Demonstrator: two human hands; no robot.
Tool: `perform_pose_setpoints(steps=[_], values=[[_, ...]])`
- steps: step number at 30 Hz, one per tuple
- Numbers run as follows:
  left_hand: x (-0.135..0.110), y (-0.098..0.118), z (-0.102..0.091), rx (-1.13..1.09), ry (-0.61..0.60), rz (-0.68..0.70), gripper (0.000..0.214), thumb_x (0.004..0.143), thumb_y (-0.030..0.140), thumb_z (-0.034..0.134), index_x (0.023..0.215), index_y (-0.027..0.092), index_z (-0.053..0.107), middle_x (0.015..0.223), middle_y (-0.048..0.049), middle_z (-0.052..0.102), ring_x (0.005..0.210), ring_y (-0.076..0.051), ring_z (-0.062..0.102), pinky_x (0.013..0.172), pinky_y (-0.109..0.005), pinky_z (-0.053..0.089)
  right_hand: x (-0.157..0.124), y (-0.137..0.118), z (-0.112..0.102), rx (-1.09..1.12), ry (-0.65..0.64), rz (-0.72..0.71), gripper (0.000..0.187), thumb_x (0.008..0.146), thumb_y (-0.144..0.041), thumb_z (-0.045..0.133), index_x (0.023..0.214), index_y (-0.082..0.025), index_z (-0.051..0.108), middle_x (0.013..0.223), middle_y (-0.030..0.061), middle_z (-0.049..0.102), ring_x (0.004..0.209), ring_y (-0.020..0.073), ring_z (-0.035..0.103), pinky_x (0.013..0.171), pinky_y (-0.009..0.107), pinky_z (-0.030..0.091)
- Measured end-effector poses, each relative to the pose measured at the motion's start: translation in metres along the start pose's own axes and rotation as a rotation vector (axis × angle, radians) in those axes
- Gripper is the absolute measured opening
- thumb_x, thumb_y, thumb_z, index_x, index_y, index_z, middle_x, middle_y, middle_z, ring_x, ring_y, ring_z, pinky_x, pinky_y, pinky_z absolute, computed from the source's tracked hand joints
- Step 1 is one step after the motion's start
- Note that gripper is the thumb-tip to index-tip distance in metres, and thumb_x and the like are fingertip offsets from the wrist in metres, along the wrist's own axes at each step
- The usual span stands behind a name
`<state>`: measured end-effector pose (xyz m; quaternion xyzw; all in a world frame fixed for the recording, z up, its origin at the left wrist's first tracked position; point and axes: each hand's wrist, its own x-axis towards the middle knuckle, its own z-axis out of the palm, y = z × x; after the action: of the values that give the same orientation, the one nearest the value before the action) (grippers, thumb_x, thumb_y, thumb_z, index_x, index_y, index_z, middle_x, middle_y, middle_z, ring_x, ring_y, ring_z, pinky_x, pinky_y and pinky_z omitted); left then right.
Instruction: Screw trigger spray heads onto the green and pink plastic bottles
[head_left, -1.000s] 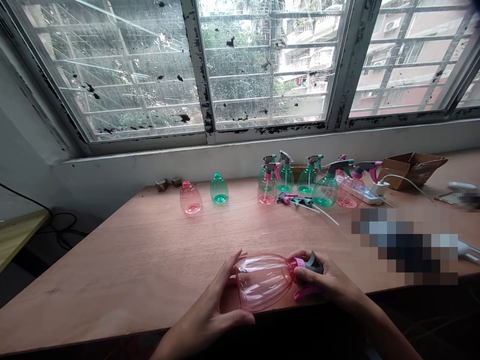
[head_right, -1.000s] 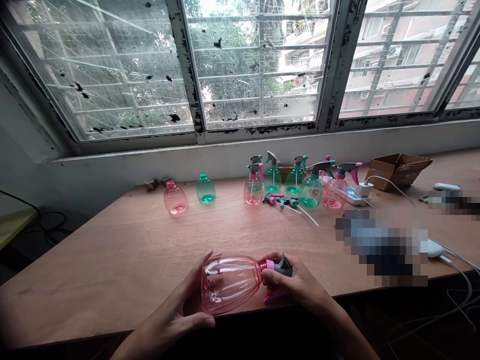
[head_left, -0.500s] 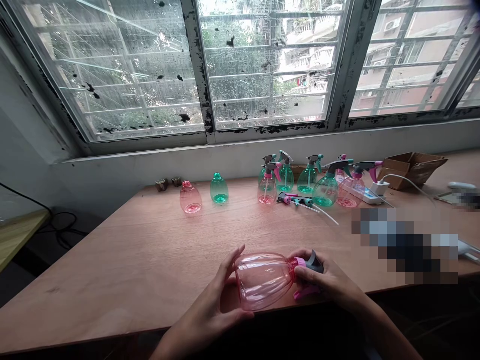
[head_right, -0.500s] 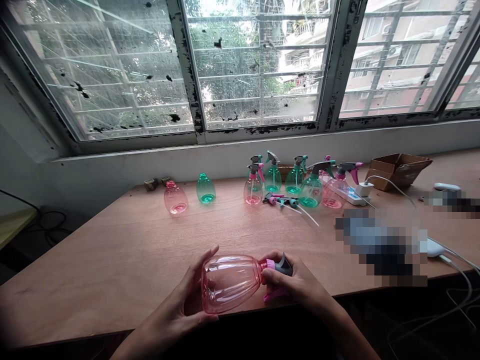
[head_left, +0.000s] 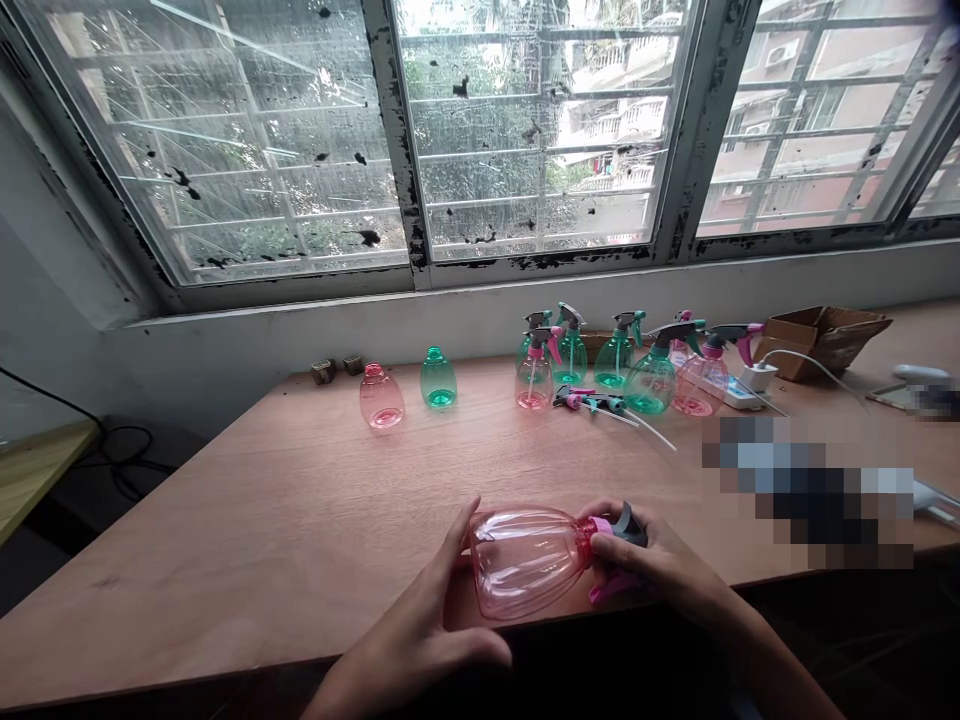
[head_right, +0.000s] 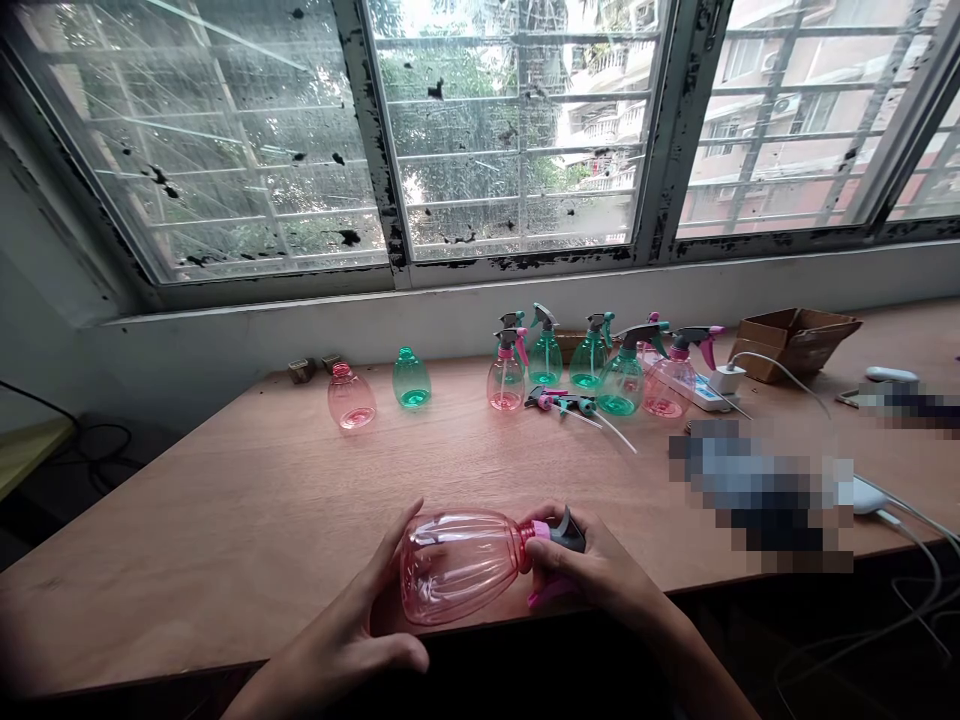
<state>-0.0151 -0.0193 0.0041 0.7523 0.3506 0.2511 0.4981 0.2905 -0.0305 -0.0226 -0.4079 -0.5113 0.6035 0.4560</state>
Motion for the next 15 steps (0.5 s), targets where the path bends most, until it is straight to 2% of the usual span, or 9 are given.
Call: perform_pose_setpoints(steps=[4,9,12,15], values=[[-0.002,0.005,-0.002,-0.031,0.005,-0.027,0.083,0.093,0.043,0.065,0.158,0.035,0.013,0.167,-0.0015,0.014,0.153,-0.03,0.015,0.125,-0.05,0.013,-0.001,-0.005,0.002,-0.031,0.009,-0.005,0.037,0.081,-0.046,0.078,0.101,-0.017,0.064,0.067,-0.0006,0.07,0.06,0.0176,0.066,0.063,0.036,0.063],[-0.002,0.015,0.0,0.033,0.029,-0.066,0.093,0.082,0.032,0.08,0.155,0.04,0.023,0.166,0.0012,0.022,0.15,-0.032,0.025,0.124,-0.049,0.023,-0.002,-0.008,0.003,-0.02,0.032,0.002,0.041,0.08,-0.048,0.078,0.102,-0.016,0.063,0.067,0.0,0.07,0.06,0.0183,0.065,0.061,0.037,0.063],[-0.002,0.014,0.002,0.022,0.05,-0.045,0.089,0.085,0.031,0.077,0.154,0.043,0.022,0.166,0.0026,0.02,0.149,-0.032,0.027,0.124,-0.049,0.024,0.0,-0.005,0.002,-0.008,0.034,-0.007,0.041,0.081,-0.049,0.077,0.102,-0.016,0.063,0.064,0.0,0.071,0.057,0.0182,0.066,0.061,0.037,0.062],[-0.002,0.009,0.002,0.032,0.039,-0.014,0.09,0.087,0.028,0.075,0.155,0.044,0.018,0.167,0.0026,0.017,0.151,-0.031,0.023,0.125,-0.05,0.018,0.002,-0.003,0.002,-0.001,0.035,-0.004,0.041,0.078,-0.049,0.079,0.099,-0.017,0.064,0.063,-0.0003,0.07,0.056,0.0181,0.065,0.06,0.037,0.062]])
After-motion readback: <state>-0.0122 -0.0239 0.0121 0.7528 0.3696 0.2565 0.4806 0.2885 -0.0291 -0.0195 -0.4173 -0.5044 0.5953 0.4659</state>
